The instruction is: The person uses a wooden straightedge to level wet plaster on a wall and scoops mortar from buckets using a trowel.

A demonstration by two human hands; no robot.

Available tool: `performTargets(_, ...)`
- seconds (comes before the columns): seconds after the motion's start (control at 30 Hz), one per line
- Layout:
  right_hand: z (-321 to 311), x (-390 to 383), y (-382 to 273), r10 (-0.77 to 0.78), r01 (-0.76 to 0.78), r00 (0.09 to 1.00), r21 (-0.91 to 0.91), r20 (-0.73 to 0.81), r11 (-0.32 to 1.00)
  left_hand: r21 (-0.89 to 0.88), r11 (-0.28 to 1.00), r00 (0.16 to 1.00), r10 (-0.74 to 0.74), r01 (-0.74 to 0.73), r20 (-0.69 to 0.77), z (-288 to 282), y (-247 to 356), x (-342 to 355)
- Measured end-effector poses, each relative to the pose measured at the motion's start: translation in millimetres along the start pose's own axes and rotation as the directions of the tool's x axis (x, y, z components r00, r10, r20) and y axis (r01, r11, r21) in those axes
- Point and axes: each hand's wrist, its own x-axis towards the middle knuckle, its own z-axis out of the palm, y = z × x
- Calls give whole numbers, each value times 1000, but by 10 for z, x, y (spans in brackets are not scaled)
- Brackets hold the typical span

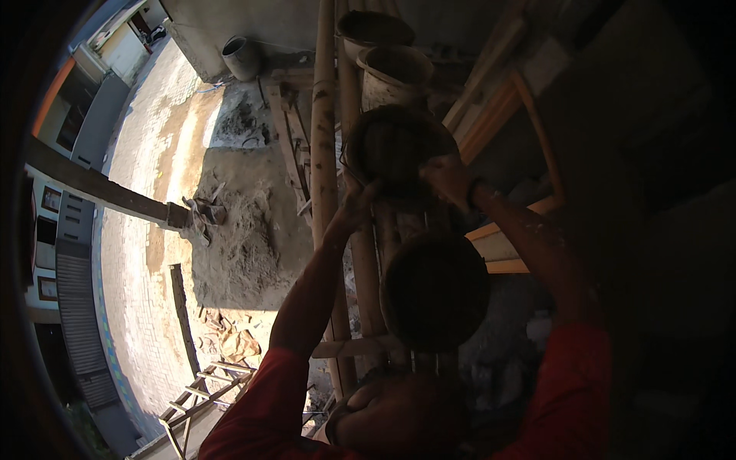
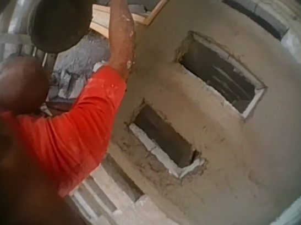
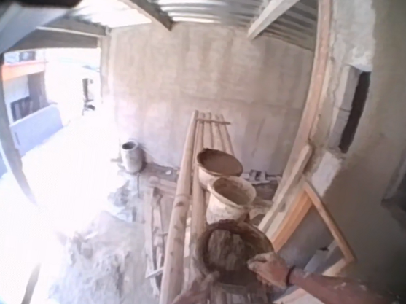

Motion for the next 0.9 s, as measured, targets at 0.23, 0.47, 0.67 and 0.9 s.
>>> performTargets(0.23,-176,-374,2,-68,70,997,58,-32,996,480,800,932,288,-360,219,-388,-551,-86)
performTargets(0.47,-609,-1546,-109,14,-10,999,-113,32,994,437,877,980,182,-199,80,-266,-302,73)
performTargets(0.67,-558,-2368,161,70,-48,994,-233,88,971,452,892,980,82,9,-181,-172,55,-419)
performTargets(0.9,-125,-2712,422,366,-325,928,-332,67,886,192,944,899,-172,266,-402,524,381,-1855)
